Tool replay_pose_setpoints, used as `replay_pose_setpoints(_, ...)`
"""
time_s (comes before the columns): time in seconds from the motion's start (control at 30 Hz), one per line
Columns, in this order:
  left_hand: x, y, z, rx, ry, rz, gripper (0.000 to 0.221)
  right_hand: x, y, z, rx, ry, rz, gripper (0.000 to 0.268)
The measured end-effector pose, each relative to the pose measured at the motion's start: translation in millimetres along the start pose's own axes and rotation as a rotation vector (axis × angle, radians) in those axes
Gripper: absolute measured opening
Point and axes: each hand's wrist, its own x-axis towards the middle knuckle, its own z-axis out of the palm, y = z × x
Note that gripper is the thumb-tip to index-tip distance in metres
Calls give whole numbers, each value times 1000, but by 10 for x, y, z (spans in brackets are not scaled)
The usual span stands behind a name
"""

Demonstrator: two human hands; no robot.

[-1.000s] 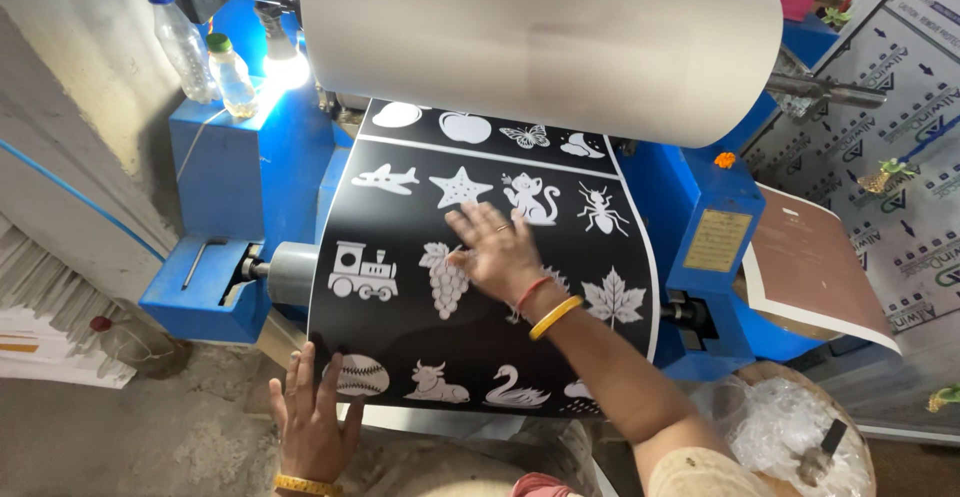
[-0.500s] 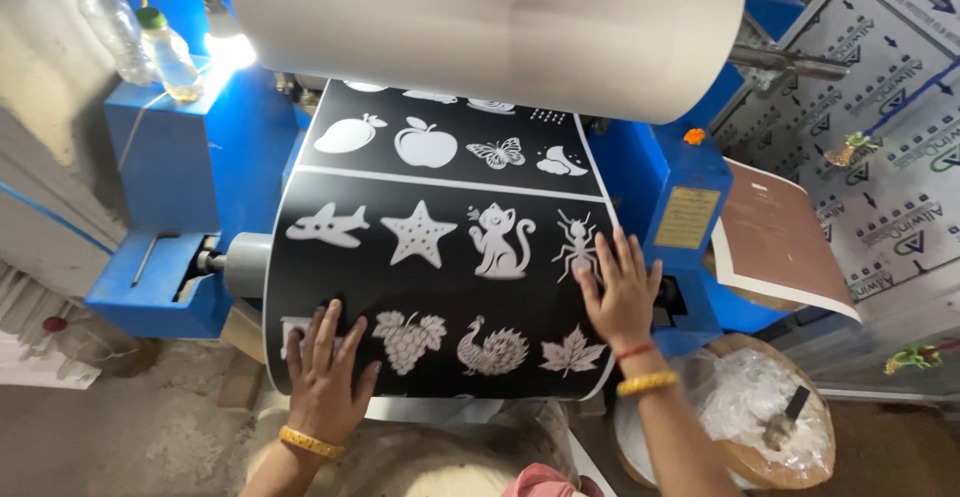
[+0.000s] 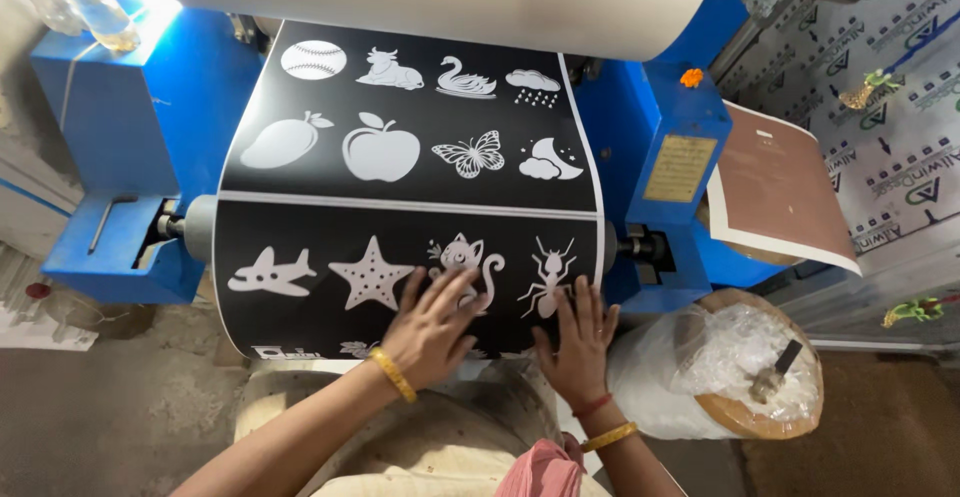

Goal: The person uses their hands to press and smooth printed graphics as they emerge from a roller on a printing machine.

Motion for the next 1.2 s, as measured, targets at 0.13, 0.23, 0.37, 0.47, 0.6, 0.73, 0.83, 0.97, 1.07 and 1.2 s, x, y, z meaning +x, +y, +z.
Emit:
replay_pose_setpoints(0.13, 308, 154, 94, -48, -95, 105, 61, -171, -120, 81, 71, 0, -16, 72)
replay_pose_setpoints(0.23, 538, 142, 83, -14, -86, 144, 64, -265, -176, 85, 49, -5, -33, 69)
replay_pose_setpoints(0.37, 831, -99, -83, 65, -51, 86, 64, -312, -186, 76, 14, 4, 18, 67)
replay_pose_setpoints(0.47, 953, -353, -297, 134, -34, -39, 59, -332, -136, 40, 48, -22, 65, 65)
replay_pose_setpoints(0.6, 796, -746, -628, 179, 39, -231, 62, -281, -78, 25, 73, -41, 83, 67)
replay_pose_setpoints(0.73, 417, -1108, -882, 259, 95, -419, 62, -161, -123, 34, 92, -9, 95, 70)
replay_pose_setpoints(0.83, -10, -1273, -981, 306, 213, -459, 63, -17, -205, 16, 73, 31, 64, 70)
replay_pose_setpoints(0.97, -616, -1321, -991, 382, 370, -435, 65, 214, -359, -38, 105, 56, 24, 66)
replay_pose_setpoints(1.07, -1015, -1248, -875, 421, 434, -452, 62, 448, -499, -50, 117, 66, -34, 65)
replay_pose_setpoints(1.2, -1491, -1135, -576, 445, 405, -523, 62, 763, -758, -19, 107, 15, -92, 66)
